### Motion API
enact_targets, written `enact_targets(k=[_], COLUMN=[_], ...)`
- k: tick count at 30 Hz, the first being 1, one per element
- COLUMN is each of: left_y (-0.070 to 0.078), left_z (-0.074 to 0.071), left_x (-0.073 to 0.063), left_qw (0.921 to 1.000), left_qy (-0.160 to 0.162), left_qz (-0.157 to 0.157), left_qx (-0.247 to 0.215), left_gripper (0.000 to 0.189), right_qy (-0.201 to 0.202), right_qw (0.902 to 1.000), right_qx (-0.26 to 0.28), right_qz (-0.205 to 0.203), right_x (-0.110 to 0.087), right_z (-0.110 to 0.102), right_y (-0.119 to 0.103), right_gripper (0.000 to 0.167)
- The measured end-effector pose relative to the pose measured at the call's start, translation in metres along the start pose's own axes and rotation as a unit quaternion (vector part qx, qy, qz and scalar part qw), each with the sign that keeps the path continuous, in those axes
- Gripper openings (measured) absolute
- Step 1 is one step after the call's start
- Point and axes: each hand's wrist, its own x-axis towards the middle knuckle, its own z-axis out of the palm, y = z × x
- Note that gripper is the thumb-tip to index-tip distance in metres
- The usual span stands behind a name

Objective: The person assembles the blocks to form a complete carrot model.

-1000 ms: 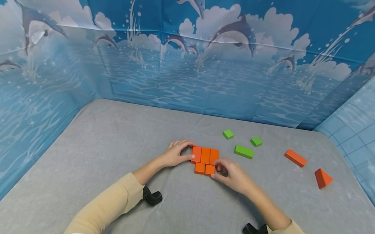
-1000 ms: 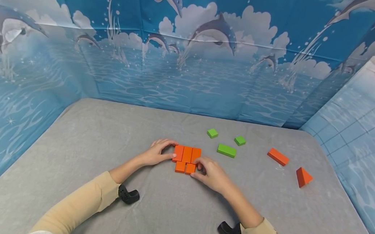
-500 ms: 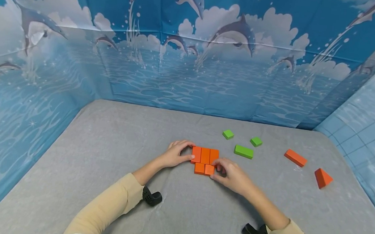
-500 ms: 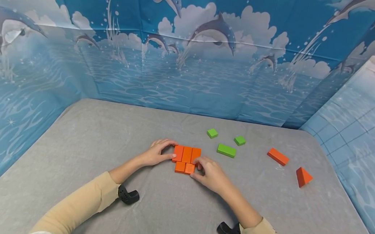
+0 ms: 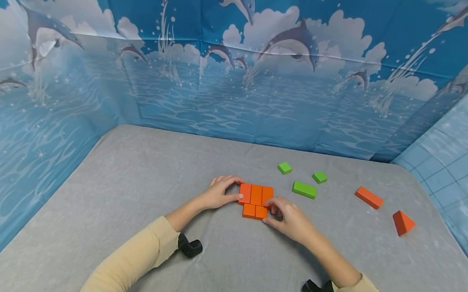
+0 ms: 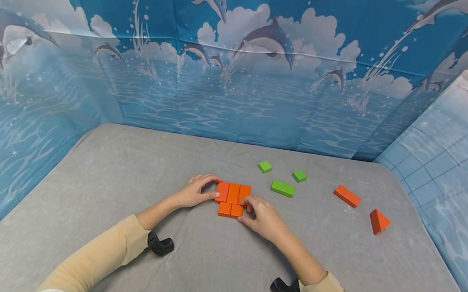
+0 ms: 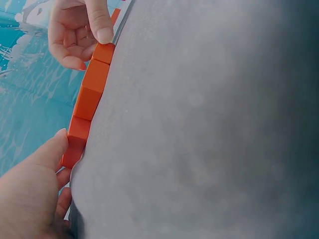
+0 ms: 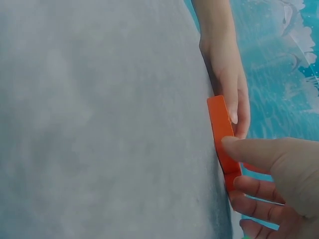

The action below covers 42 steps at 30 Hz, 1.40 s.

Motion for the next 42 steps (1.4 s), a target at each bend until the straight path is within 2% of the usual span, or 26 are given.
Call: enact_targets(k=[4, 8, 11, 14, 19, 23, 26, 29, 34, 39, 42], left_y=[-0.001, -0.003, -0.003, -0.002, 0.0, 0.0, -0.001, 0.0, 0.001, 0.001, 0.0], left_z=[0.001, 0.001, 0.001, 0.001, 0.0, 0.0, 0.0, 0.0, -0.001, -0.001, 0.0], left_x=[0.001, 0.0, -0.001, -0.001, -0.001, -0.001, 0.0, 0.0, 0.0, 0.0, 0.0], left_qw=[1.0, 1.0, 0.9999, 0.9995, 0.9995, 0.9999, 1.0, 1.0, 1.0, 0.9999, 1.0], left_qy=[-0.003, -0.001, 0.003, 0.012, 0.01, 0.001, -0.003, -0.006, -0.004, -0.007, -0.004], left_qz=[-0.001, 0.001, 0.011, 0.027, 0.029, 0.01, 0.0, -0.004, -0.001, -0.005, 0.0], left_qx=[0.004, -0.004, -0.011, -0.009, -0.011, -0.012, -0.005, -0.004, -0.006, -0.006, -0.008], left_gripper=[0.042, 0.041, 0.042, 0.043, 0.045, 0.042, 0.042, 0.042, 0.041, 0.041, 0.042], right_qy=[0.033, 0.079, 0.11, 0.144, 0.198, 0.193, 0.191, 0.189, 0.155, 0.119, 0.103], right_qw=[0.9984, 0.9954, 0.9937, 0.9885, 0.9687, 0.9547, 0.9465, 0.9435, 0.9508, 0.9529, 0.9489], right_qx=[0.04, 0.048, 0.018, -0.01, -0.065, -0.071, -0.065, -0.081, -0.081, -0.107, -0.126], right_qz=[-0.021, -0.028, -0.001, 0.045, 0.134, 0.215, 0.252, 0.26, 0.256, 0.258, 0.271], right_x=[-0.003, -0.007, -0.012, -0.021, -0.047, -0.07, -0.084, -0.095, -0.106, -0.107, -0.104], right_z=[-0.006, -0.022, -0.039, -0.059, -0.09, -0.111, -0.122, -0.127, -0.135, -0.137, -0.136], right_y=[0.008, 0.018, 0.029, 0.047, 0.107, 0.142, 0.148, 0.154, 0.162, 0.166, 0.166], right_gripper=[0.03, 0.03, 0.029, 0.03, 0.037, 0.044, 0.044, 0.042, 0.045, 0.046, 0.048])
